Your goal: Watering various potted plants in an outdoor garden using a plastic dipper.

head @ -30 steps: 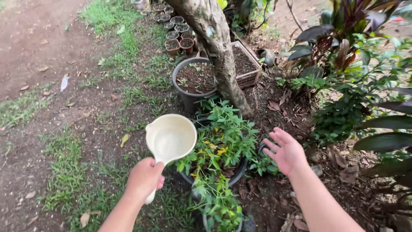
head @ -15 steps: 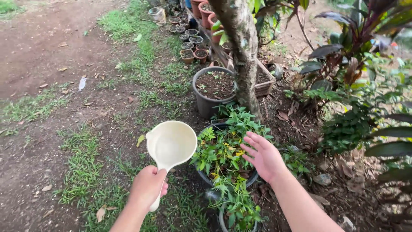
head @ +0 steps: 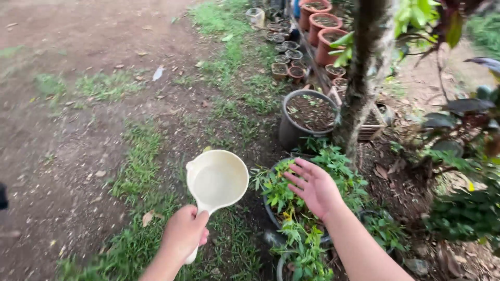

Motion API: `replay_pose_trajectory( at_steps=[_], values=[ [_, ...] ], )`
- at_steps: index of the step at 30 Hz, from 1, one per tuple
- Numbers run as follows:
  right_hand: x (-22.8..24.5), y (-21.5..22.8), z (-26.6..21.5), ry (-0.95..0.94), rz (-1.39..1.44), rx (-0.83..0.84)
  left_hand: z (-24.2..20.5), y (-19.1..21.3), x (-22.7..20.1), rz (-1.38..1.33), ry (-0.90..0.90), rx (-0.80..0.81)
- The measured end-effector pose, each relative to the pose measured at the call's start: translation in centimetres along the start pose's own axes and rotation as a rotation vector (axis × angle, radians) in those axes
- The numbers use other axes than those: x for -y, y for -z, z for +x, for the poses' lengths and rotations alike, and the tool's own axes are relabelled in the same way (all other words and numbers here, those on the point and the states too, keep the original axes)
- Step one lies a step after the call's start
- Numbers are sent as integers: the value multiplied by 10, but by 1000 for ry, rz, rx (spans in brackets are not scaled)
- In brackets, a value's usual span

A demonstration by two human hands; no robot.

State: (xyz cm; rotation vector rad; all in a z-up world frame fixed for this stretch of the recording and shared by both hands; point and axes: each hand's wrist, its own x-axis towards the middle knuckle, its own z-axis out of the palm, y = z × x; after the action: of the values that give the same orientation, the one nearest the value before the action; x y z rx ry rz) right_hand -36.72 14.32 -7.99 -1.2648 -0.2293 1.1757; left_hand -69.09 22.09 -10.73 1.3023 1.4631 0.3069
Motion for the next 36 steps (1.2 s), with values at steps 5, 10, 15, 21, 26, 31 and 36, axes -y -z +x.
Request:
replay_pose_trajectory(
  at_steps=[5, 10, 15, 21, 26, 31, 36],
  values=[
    [-13, -32, 0, -49, -6, 66, 8, 7, 46, -209, 44, -24],
    [-29, -46, 7, -104, 4, 163, -18, 25, 41, -203, 107, -124],
    [-31, -64, 37, -96, 30, 113, -20, 42, 35, -302, 80, -191],
    [-19, -94, 70, -23, -18, 124, -3, 63, 30, -315, 85, -252],
    [-1, -103, 114, -9, -27, 85, 29, 74, 15, -326, 104, -270],
    [13, -112, 151, 31, 25, 71, 65, 81, -15, -315, 104, -269],
    [29, -145, 183, -15, 112, 99, 108, 88, -55, -256, 32, -312]
  ],
)
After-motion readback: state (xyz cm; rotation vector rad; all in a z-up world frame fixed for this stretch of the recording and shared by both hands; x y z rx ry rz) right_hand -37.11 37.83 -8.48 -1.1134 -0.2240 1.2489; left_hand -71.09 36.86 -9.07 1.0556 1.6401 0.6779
